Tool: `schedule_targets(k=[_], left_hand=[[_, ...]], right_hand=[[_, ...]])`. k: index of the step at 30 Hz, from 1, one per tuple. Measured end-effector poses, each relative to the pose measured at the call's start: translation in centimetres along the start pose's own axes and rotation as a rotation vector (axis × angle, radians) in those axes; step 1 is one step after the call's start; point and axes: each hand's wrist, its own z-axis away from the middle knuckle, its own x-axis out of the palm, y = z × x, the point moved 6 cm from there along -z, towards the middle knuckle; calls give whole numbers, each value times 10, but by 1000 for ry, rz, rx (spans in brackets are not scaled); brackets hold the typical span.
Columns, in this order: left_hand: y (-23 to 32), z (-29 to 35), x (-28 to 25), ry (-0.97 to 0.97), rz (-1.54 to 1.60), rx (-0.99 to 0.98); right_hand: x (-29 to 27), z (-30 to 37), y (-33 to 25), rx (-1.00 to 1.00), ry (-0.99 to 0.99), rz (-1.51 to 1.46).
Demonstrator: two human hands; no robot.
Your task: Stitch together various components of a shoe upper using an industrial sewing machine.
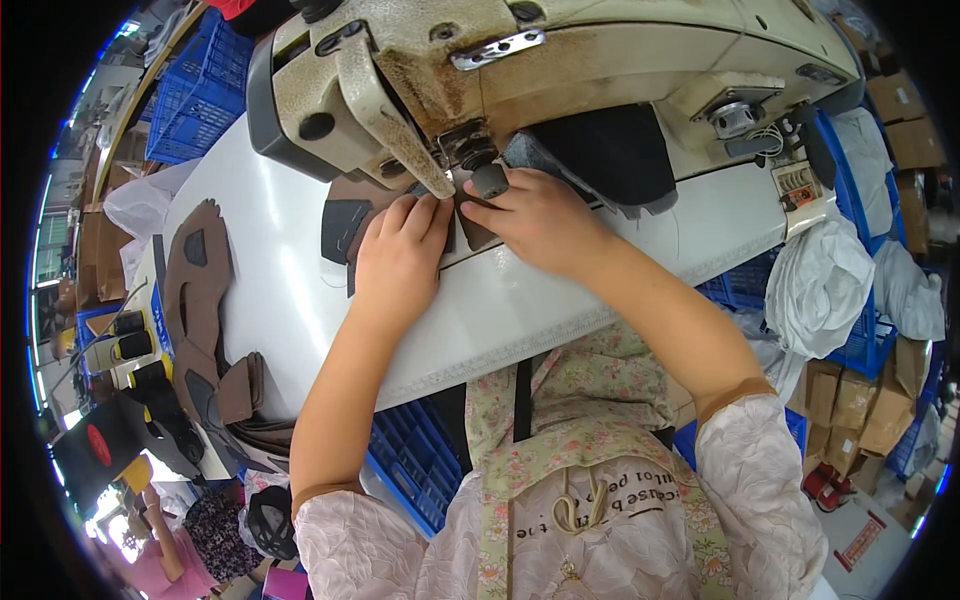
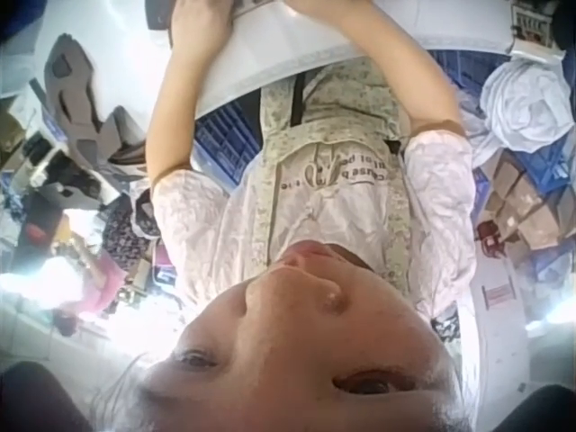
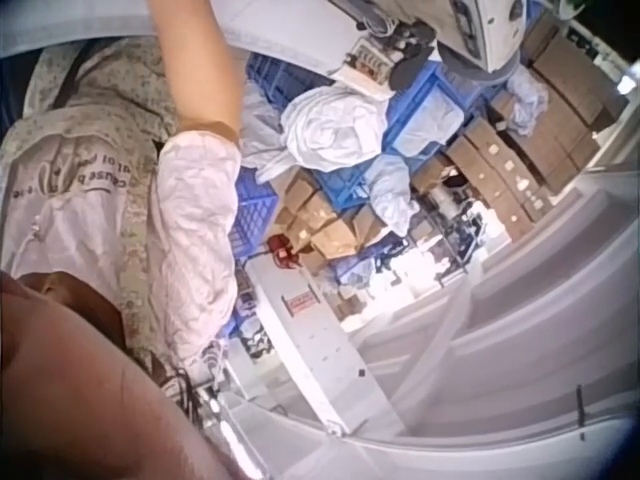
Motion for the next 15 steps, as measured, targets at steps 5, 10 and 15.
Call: schedule_targets(k=[5,10,15], left_hand=[[0,-1,-2,-11,22,-18],[-1,-1,-4,-16,41,-6],[-4,6,-3,6,35,33]], right_hand=[[-3,-1,-2,-5,55,39],[-2,0,-3,16,25,31],[0,4,2,48,7,-41]])
